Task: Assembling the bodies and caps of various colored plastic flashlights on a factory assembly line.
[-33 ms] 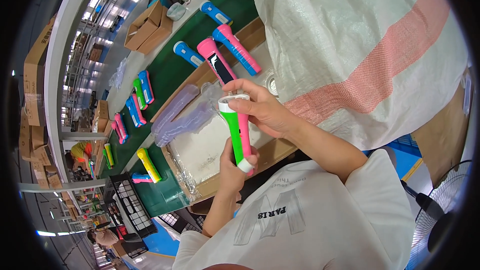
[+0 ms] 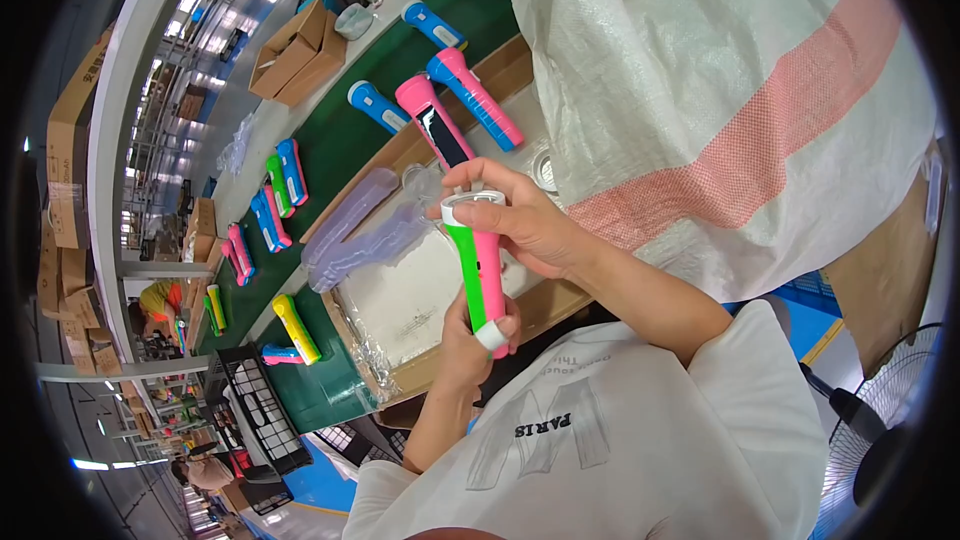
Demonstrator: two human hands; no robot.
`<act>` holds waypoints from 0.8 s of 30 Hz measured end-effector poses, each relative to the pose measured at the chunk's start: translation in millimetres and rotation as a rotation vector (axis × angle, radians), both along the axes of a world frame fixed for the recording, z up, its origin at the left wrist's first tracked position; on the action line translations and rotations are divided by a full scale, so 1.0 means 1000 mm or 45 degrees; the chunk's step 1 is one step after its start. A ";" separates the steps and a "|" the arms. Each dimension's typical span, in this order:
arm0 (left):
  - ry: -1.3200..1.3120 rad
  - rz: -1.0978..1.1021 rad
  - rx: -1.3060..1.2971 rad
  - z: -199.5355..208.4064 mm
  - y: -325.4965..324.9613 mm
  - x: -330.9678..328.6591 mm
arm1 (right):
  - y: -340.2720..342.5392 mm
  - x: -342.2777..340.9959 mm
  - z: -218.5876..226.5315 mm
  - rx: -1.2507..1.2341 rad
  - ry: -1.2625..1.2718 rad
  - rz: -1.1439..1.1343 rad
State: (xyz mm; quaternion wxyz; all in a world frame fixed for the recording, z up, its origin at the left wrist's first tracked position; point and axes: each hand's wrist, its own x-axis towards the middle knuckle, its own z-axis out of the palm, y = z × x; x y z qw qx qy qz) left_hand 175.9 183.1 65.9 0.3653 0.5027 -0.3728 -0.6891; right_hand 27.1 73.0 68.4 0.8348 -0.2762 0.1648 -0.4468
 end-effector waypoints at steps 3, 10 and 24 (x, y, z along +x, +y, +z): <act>-0.048 0.073 -0.044 0.000 0.004 -0.001 | 0.004 0.015 0.004 -0.105 0.064 -0.073; -0.635 0.218 -0.242 0.001 -0.025 0.029 | -0.025 0.043 0.003 -0.187 0.375 -0.235; -1.802 -0.095 -1.367 -0.008 -0.145 0.113 | -0.070 -0.038 0.007 -1.087 2.142 -0.513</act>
